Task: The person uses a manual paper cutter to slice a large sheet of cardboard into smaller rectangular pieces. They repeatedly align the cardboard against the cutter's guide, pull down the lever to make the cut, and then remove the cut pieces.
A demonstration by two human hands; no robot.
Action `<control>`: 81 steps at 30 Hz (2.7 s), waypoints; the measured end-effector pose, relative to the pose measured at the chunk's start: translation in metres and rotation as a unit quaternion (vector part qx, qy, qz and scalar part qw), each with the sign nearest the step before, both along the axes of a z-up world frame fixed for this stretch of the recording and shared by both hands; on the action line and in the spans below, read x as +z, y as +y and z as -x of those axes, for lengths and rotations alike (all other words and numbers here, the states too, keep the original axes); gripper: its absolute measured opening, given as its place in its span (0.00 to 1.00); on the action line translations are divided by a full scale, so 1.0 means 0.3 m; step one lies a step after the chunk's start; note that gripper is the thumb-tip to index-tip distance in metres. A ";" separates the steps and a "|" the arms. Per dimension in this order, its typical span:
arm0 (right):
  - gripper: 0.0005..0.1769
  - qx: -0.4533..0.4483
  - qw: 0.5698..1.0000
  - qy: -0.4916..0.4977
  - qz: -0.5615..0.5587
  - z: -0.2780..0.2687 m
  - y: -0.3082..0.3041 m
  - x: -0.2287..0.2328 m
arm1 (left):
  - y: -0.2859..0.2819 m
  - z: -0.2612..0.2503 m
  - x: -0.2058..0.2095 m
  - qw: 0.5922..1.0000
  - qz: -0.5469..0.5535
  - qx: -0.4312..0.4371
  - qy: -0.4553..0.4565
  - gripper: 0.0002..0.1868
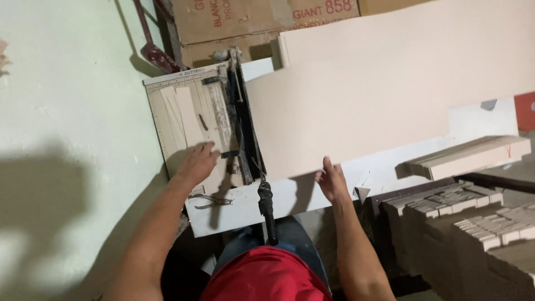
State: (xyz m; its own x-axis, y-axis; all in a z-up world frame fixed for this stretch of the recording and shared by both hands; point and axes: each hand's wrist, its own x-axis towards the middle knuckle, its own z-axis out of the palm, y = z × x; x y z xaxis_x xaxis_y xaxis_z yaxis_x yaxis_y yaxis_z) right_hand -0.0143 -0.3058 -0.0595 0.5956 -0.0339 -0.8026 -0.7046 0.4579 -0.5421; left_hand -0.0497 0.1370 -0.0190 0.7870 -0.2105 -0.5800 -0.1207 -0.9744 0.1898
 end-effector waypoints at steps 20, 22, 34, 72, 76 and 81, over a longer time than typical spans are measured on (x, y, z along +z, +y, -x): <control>0.23 0.624 0.702 -0.053 0.339 0.006 0.322 0.351 | -0.419 -0.258 0.078 0.967 -0.108 0.181 0.144 0.53; 0.38 0.684 0.650 -0.037 0.330 0.035 0.484 0.670 | -0.411 -0.266 0.071 0.968 -0.097 0.183 0.142 0.54; 0.50 0.629 0.656 -0.148 0.391 0.333 0.442 0.323 | -0.387 -0.262 0.076 0.967 0.009 0.229 0.106 0.59; 0.16 0.168 0.974 0.056 0.142 0.082 0.165 0.058 | -0.273 -0.214 0.155 0.959 0.141 0.244 0.032 0.39; 0.19 0.182 0.973 0.046 0.136 -0.018 0.210 0.084 | -0.319 -0.253 0.175 0.974 0.091 0.201 0.056 0.48; 0.22 0.231 0.958 0.051 0.164 -0.047 0.209 0.085 | -0.355 -0.264 0.048 0.974 0.052 0.209 0.074 0.58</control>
State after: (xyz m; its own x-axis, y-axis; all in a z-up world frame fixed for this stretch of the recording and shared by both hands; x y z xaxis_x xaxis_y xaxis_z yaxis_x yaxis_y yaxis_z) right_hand -0.0001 -0.2432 -0.0341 0.5266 -0.0455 -0.8489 -0.8480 -0.0979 -0.5208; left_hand 0.0294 0.0305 -0.0045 0.7257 0.0468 -0.6864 0.3179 -0.9076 0.2743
